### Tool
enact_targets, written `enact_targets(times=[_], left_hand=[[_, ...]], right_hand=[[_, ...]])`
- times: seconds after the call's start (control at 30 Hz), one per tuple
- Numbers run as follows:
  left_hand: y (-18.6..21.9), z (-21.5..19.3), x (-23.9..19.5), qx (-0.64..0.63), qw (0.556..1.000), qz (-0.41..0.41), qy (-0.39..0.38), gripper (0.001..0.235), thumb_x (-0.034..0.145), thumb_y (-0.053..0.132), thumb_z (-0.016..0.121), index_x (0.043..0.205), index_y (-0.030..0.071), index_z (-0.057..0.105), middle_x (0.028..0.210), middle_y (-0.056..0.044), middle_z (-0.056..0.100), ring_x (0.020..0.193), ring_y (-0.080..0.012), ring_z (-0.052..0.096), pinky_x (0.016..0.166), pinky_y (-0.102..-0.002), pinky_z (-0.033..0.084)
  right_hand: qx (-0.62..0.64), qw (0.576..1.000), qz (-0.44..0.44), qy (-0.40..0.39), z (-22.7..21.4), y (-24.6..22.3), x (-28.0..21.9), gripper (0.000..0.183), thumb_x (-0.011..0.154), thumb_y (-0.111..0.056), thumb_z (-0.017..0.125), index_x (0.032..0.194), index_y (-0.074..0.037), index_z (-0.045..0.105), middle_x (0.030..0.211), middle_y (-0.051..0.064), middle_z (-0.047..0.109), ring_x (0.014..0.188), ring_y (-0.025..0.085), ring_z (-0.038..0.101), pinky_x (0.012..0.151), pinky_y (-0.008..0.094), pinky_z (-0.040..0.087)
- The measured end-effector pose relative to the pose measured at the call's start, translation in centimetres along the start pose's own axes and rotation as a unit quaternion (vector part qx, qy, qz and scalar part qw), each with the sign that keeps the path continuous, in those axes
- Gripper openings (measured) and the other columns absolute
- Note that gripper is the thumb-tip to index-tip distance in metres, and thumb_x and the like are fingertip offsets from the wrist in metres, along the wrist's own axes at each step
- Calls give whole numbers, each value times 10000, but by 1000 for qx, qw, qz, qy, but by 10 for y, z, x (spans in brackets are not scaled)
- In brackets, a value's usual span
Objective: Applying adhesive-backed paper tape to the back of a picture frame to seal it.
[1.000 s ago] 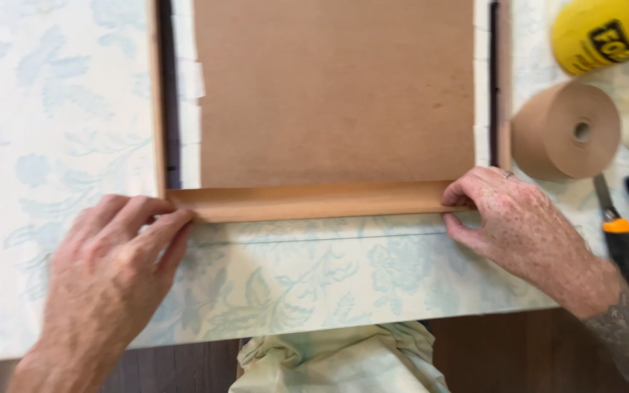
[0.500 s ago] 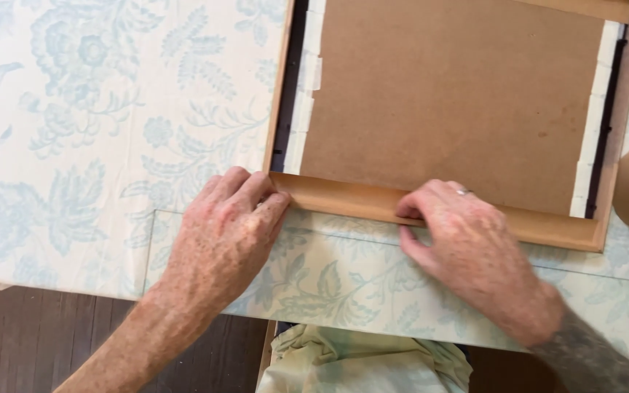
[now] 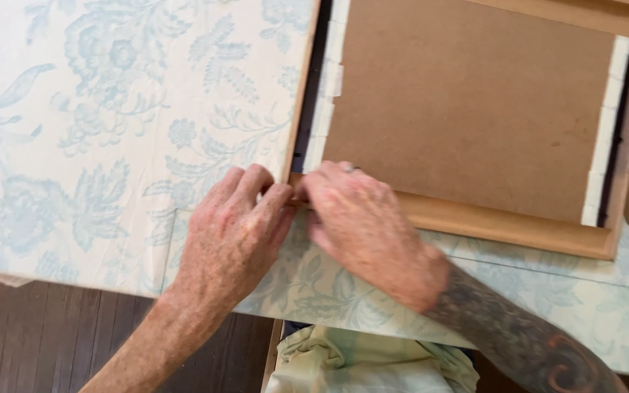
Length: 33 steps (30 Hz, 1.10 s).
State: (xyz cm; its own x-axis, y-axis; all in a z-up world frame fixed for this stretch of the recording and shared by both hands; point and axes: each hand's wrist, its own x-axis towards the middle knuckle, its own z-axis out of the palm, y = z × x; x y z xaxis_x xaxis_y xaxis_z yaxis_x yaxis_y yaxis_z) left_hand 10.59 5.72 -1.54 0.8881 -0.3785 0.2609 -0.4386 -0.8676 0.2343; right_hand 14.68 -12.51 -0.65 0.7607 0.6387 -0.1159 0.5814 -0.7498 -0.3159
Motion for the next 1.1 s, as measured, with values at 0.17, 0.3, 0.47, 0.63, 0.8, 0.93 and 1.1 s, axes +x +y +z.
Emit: enact_targets(times=[0.17, 0.3, 0.47, 0.63, 0.8, 0.93, 1.1], left_hand=[[0, -2, 3, 12, 998, 0, -63, 296, 926, 229, 759, 1180, 77, 731, 974, -64, 670, 785, -189, 586, 605, -320, 552], [6, -12, 9, 34, 999, 13, -40, 145, 939, 181, 764, 1075, 144, 728, 954, -23, 594, 806, -226, 586, 641, -350, 517], [4, -16, 12, 58, 996, 15, -68, 133, 967, 217, 735, 1075, 140, 728, 954, -15, 584, 818, -221, 596, 671, -348, 541], [-5, -10, 12, 83, 982, 16, -168, 282, 960, 336, 673, 1167, 154, 732, 989, -26, 705, 842, -183, 675, 765, -336, 608], [1, -20, 13, 148, 978, 40, -141, 209, 973, 374, 690, 1104, 215, 730, 951, 19, 675, 851, -192, 670, 771, -327, 593], [-7, -8, 3, 172, 982, 52, -66, 113, 1089, 335, 727, 1018, 247, 727, 896, 58, 618, 823, -195, 640, 757, -331, 536], [-26, 5, -7, 207, 969, 112, -79, 119, 1082, 331, 695, 1039, 220, 686, 869, 30, 575, 779, -227, 611, 728, -379, 517]], right_hand=[[32, 999, 4, 37, -4, 1, -3, 279, 798, -115, 787, 1037, -52, 658, 979, 120, 686, 872, 295, 674, 778, 440, 575], [10, 1000, 20, 4, -9, 30, -37, 183, 879, -183, 761, 1001, -112, 643, 942, 63, 669, 829, 203, 658, 750, 364, 564], [30, 995, 68, -60, -17, 73, -82, 116, 968, -226, 677, 1057, -152, 681, 1016, 46, 712, 910, 160, 693, 859, 336, 576], [6, 995, 103, -4, -40, 107, -129, 136, 826, -190, 738, 946, -172, 676, 938, -1, 701, 887, 219, 659, 778, 423, 529], [-7, 993, 118, 17, -52, 143, -174, 143, 834, -162, 748, 959, -153, 680, 951, 9, 714, 879, 225, 676, 753, 403, 526], [-20, 981, 190, -26, -63, 165, -203, 142, 842, -196, 756, 971, -170, 703, 986, -20, 740, 865, 203, 706, 699, 403, 565], [-61, 977, 187, -84, -75, 192, -232, 197, 877, -243, 758, 1051, -166, 706, 985, 20, 745, 934, 165, 682, 754, 333, 610]])
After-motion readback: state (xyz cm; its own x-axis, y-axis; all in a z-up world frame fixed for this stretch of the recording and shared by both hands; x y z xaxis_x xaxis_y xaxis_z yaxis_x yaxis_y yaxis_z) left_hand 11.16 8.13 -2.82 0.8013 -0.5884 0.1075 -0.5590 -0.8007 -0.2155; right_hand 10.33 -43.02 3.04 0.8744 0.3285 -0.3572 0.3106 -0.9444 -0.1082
